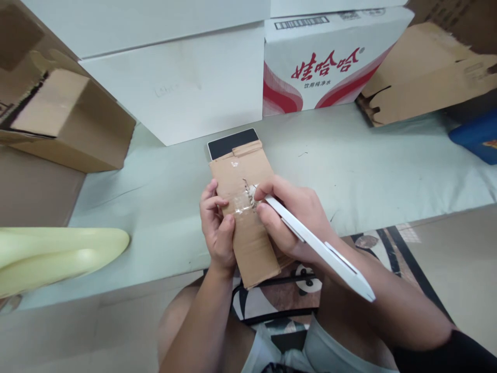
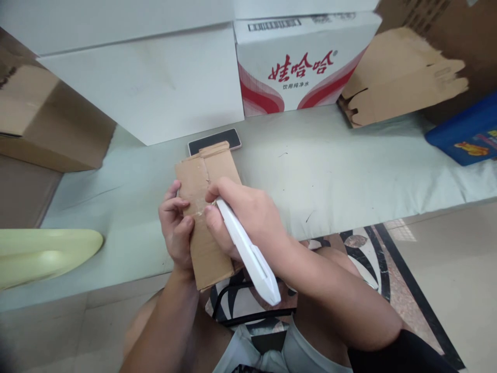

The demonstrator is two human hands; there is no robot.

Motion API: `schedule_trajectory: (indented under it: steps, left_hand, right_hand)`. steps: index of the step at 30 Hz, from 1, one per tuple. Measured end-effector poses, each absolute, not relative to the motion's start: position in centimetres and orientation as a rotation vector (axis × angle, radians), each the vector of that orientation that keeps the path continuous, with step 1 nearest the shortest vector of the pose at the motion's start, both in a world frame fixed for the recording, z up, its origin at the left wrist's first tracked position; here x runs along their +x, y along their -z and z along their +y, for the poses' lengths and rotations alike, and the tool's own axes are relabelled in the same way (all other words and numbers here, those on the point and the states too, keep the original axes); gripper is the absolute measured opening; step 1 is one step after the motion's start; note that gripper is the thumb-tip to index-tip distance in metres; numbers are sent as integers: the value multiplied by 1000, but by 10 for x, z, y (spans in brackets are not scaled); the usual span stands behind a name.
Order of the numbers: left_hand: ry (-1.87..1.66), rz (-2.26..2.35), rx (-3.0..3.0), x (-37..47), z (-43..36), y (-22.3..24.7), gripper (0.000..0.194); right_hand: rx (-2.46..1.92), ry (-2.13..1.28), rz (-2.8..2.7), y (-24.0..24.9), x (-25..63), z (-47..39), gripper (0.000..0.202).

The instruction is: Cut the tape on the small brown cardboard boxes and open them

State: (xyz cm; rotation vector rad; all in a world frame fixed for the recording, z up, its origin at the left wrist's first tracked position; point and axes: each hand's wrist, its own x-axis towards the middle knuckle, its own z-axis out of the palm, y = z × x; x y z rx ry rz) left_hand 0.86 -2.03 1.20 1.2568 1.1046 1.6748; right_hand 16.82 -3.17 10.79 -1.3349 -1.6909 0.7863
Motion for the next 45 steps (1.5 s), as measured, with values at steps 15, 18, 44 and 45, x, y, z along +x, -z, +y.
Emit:
schedule_trajectory:
  steps: [15,18,44,45]
  left_hand:
    - [-1672,1107,1258,10,-20,-12,34]
    - [-1664,1111,1252,9,-20,-13,36]
    - [-1663,1105,1256,9,-20,-12,36]
    - [-1656,1114,1257,9,-20,-13,37]
  right_hand:
    - [-1326,-782,-1701,-108,168,-32,11]
    - [-1315,-785,-1707,-110,169,-31,10]
    - [-1322,-782,-1700,-109,168,-32,9]
    - [-1326,-787,-1698,-109,168,-32,8]
